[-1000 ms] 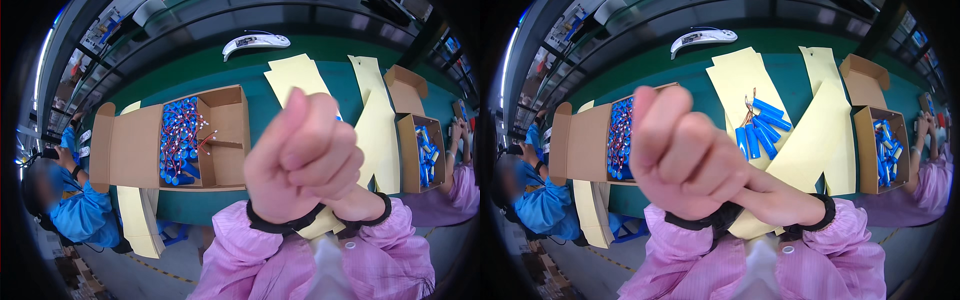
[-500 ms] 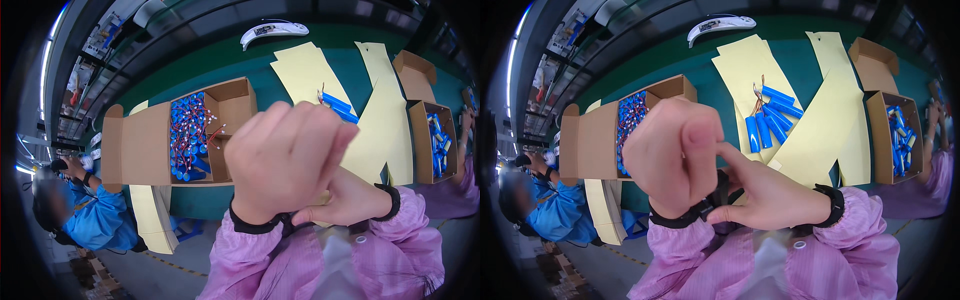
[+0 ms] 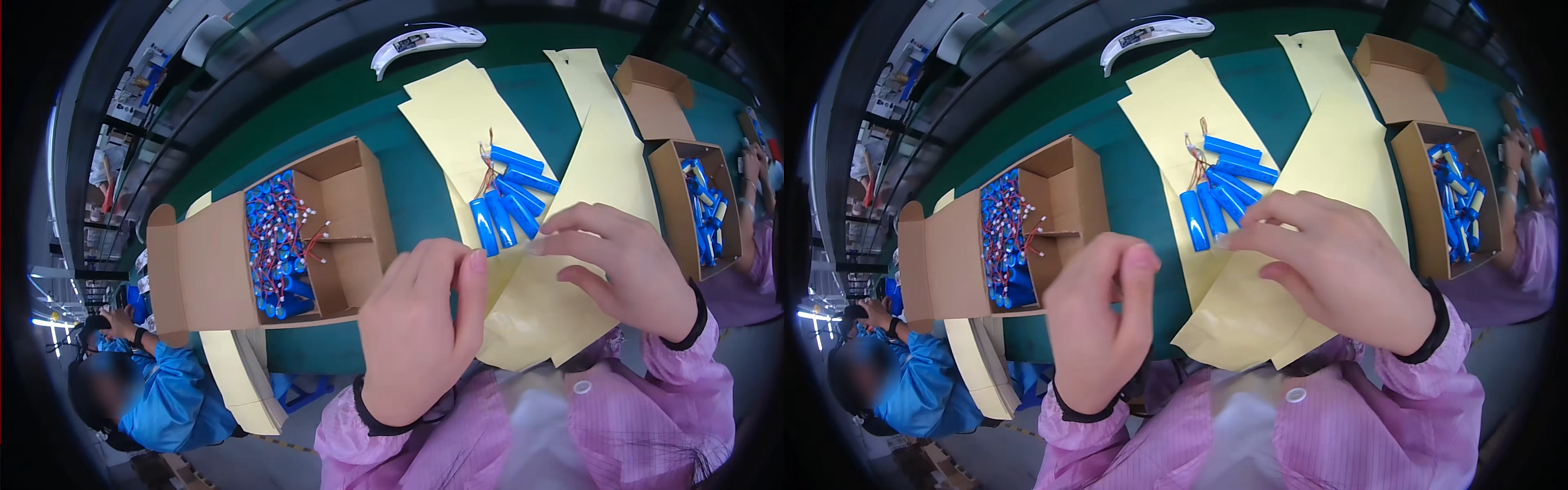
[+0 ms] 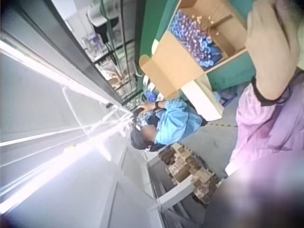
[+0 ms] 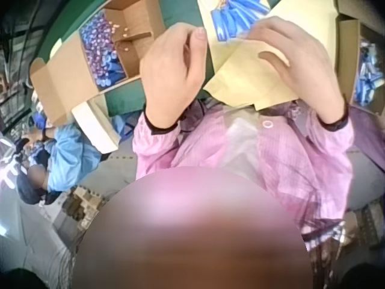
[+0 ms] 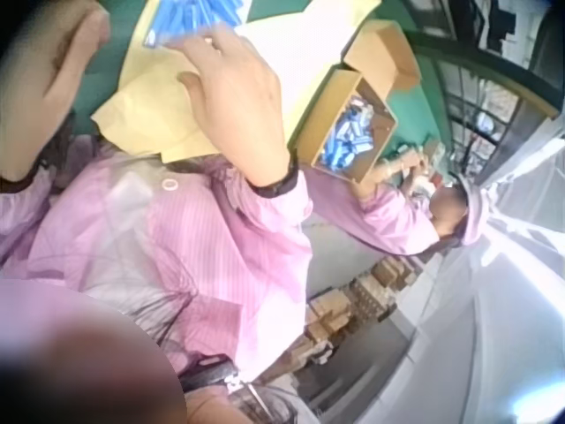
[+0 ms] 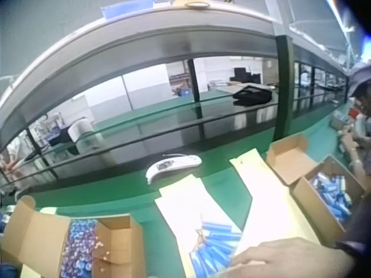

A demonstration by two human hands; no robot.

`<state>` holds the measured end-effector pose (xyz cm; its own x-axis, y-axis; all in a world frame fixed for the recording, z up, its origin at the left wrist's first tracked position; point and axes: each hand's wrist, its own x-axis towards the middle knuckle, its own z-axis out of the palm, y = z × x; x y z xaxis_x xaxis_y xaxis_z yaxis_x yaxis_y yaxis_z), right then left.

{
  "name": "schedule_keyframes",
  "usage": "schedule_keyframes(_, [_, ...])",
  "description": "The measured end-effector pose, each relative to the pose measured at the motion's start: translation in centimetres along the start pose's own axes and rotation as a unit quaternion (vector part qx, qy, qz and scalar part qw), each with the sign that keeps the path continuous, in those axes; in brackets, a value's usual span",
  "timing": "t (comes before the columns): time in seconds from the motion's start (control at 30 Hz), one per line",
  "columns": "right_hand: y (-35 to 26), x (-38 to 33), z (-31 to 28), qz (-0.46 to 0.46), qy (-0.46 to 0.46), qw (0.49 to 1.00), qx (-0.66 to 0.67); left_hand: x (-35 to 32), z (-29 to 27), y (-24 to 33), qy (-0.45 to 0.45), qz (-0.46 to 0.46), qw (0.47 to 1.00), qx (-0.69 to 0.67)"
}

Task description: Manually tape insulation onto cylindrical lithium battery cells and sort them into a box on an assembly line.

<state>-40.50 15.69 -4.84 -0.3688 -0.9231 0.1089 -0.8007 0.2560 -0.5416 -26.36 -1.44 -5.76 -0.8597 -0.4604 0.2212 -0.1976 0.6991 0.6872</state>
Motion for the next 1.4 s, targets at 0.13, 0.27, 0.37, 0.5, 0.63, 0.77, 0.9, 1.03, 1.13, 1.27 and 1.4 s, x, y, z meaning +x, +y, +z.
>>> schedule_keyframes(0.13, [2.2,-2.2,0.1,0.000,-0.033,0.999,0.022,-0.5,2.1,-1.3,-0.179,-0.025,0.982,0.057])
schedule_keyframes(0.27, [2.6,-2.7,1.5,-0.014,-0.027,0.999,0.043,-0.4,3.7,-2.0,-0.330,-0.031,0.943,-0.036])
schedule_keyframes(0.37, [3.0,-2.6,2.0,-0.093,-0.040,0.994,0.027,-0.6,5.3,-3.1,-0.337,-0.062,0.932,-0.119])
schedule_keyframes(0.5, [3.4,-2.9,1.8,-0.106,-0.043,0.993,0.032,-0.5,4.7,-2.9,-0.473,-0.131,0.842,-0.222])
schedule_keyframes(0.63, [3.5,-2.9,1.7,-0.132,-0.026,0.991,0.011,0.0,4.6,-2.3,-0.420,-0.058,0.884,-0.196])
schedule_keyframes(0.77, [3.1,-3.0,1.6,-0.154,-0.012,0.988,-0.023,0.6,4.5,-1.9,-0.455,-0.072,0.864,-0.203])
schedule_keyframes(0.9, [2.6,-3.0,0.8,-0.166,-0.011,0.985,-0.040,0.6,4.9,-2.0,-0.436,-0.061,0.870,-0.222])
schedule_keyframes(1.03, [2.7,-3.0,0.7,-0.166,-0.010,0.985,-0.046,0.7,4.8,-1.7,-0.444,-0.101,0.855,-0.247])
schedule_keyframes(1.13, [2.9,-2.8,0.7,-0.157,-0.026,0.987,-0.035,0.6,5.1,-2.1,-0.455,-0.121,0.843,-0.260])
schedule_keyframes(1.27, [2.7,-2.5,0.5,-0.161,-0.046,0.985,-0.028,0.8,4.9,-1.8,-0.470,-0.116,0.845,-0.227])
schedule_keyframes(1.4, [2.8,-2.1,0.4,-0.161,-0.060,0.985,-0.021,1.0,4.9,-0.5,-0.443,-0.081,0.868,-0.208])
